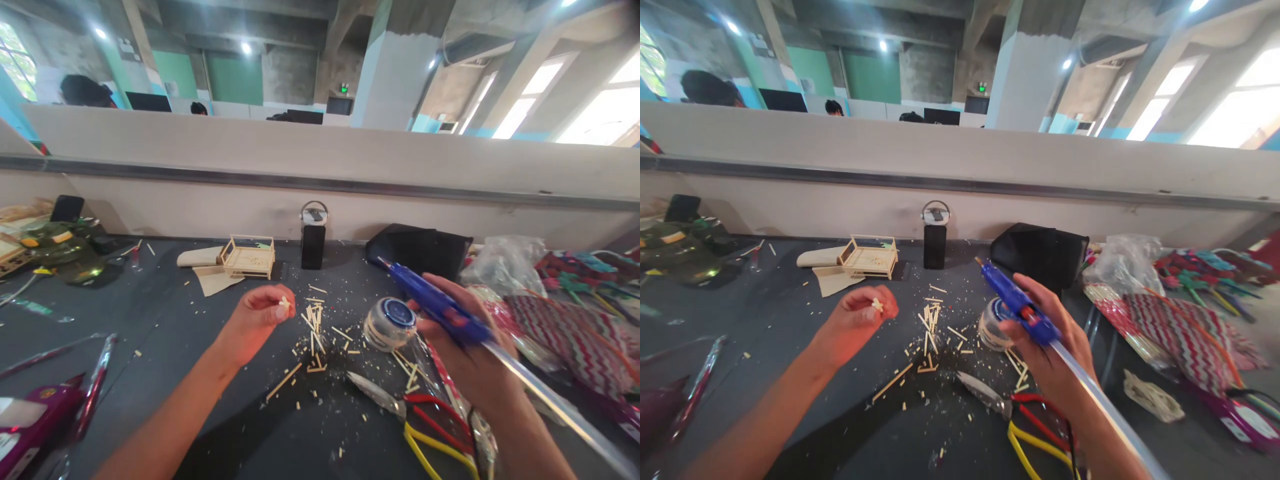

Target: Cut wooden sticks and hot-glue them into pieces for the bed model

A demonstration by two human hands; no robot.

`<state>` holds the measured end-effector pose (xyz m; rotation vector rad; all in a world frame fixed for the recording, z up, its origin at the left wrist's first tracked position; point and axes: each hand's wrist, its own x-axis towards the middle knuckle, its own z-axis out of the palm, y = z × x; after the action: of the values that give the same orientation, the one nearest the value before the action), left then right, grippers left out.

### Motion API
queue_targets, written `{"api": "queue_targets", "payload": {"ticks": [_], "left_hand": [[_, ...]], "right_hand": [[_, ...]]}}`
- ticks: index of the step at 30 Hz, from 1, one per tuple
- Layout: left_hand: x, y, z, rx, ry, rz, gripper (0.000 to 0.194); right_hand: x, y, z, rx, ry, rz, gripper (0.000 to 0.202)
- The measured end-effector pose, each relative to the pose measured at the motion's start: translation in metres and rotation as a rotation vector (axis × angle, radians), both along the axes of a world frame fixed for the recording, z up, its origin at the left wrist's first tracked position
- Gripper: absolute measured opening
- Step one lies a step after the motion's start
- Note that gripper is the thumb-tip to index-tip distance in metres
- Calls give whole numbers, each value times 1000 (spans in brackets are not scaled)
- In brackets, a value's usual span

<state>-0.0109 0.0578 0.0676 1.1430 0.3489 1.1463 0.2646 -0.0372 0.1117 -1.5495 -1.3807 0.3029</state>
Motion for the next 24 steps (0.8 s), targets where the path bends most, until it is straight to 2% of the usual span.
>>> {"api": "queue_targets", "payload": {"ticks": [2,4,6,8,14,17,20,22,24], "left_hand": [[-7,2,6,44,-10,37,8],[-13,3,12,56,-19,62,8],[-16,3,15,58,-26,69,8],[-17,2,16,65,-30,65,9],[-13,0,14,75,8,35,8],[-12,0,14,77,18,25,8],[-11,0,14,84,24,24,8],[-10,0,14,84,21,20,8],[-10,-1,14,85,13,14,8]], "right_hand": [[19,21,-12,-23,-360,31,61],[35,38,-27,-87,-540,120,58],[45,50,-38,-194,-583,153,59],[53,56,-43,-252,-590,169,59],[59,55,-34,-221,-730,219,49],[43,46,-27,-94,-767,183,42],[11,33,-24,41,-721,179,33],[-17,27,-27,55,-696,275,27],[-46,25,-35,29,-699,428,20]]}}
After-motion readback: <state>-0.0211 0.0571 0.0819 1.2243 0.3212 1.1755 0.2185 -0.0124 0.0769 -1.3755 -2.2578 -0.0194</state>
